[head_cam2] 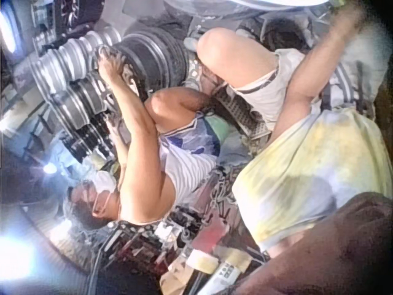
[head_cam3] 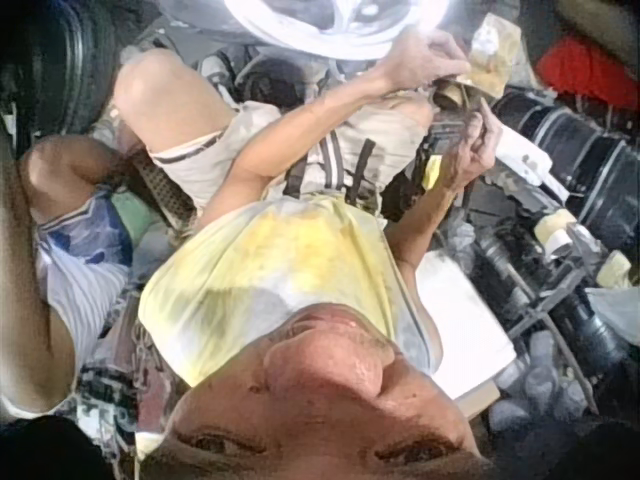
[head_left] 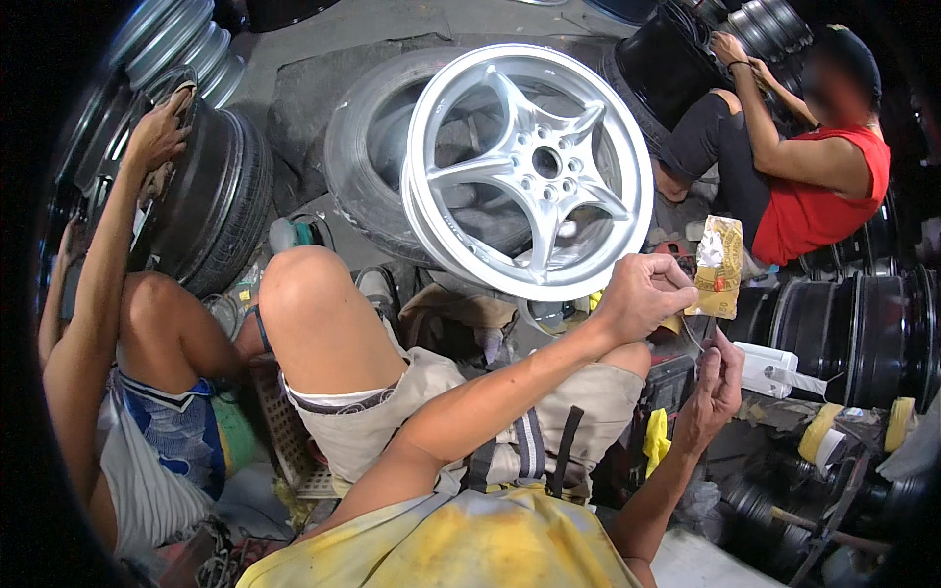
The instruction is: The person sits on the floor in a workshop and uses a small abrasive pad to polish the surface of a silver alloy wheel rim. They repeatedly rub the pad against the spokes and rim, occasionally wiping the surface with a yellow cloth. Another person is visible in the background working on a different wheel.
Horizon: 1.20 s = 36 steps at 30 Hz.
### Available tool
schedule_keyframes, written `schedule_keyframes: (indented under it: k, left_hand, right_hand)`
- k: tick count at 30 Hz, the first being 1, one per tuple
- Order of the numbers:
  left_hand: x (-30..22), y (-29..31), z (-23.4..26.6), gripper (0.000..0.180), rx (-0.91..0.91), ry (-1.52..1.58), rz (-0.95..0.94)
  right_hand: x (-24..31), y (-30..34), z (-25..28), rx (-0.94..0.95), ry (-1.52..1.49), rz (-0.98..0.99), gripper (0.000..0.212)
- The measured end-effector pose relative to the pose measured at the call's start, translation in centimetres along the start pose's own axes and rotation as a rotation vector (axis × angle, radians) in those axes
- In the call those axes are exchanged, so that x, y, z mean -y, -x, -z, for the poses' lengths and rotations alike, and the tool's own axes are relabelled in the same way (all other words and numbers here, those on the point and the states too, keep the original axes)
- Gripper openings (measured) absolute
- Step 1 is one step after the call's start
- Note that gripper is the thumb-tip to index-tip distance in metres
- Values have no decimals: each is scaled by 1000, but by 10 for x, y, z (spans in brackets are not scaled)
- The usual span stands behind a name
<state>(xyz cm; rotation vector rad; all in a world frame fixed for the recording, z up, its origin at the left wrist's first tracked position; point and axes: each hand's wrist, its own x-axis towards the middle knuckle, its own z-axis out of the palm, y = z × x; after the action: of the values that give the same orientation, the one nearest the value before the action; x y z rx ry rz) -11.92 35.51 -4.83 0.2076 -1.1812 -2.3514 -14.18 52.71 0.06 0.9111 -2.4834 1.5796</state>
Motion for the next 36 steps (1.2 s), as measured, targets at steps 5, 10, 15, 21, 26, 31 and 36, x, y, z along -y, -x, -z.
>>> schedule_keyframes:
  k: [5,10,15,21,26,31,36]
  left_hand:
    - [-7,-2,4,11,7,56,15]
    - [4,-5,7,11,17,74,25]
    - [-3,-2,5,11,11,48,-2]
    - [-4,-2,6,12,19,65,8]
    - [-4,-1,5,11,23,53,25]
    - [-1,0,5,11,27,24,-4]
    - [3,1,2,10,43,8,3]
  right_hand:
    - [4,-4,-2,-37,-4,6,25]
    - [9,-6,-4,-46,5,-14,26]
    - [13,-5,-7,-45,8,4,25]
    - [18,-5,-8,-39,37,14,25]
    - [19,-5,-6,-46,30,-3,24]
    - [19,-3,-5,-62,20,-10,24]
    - [16,-3,0,-53,17,2,25]
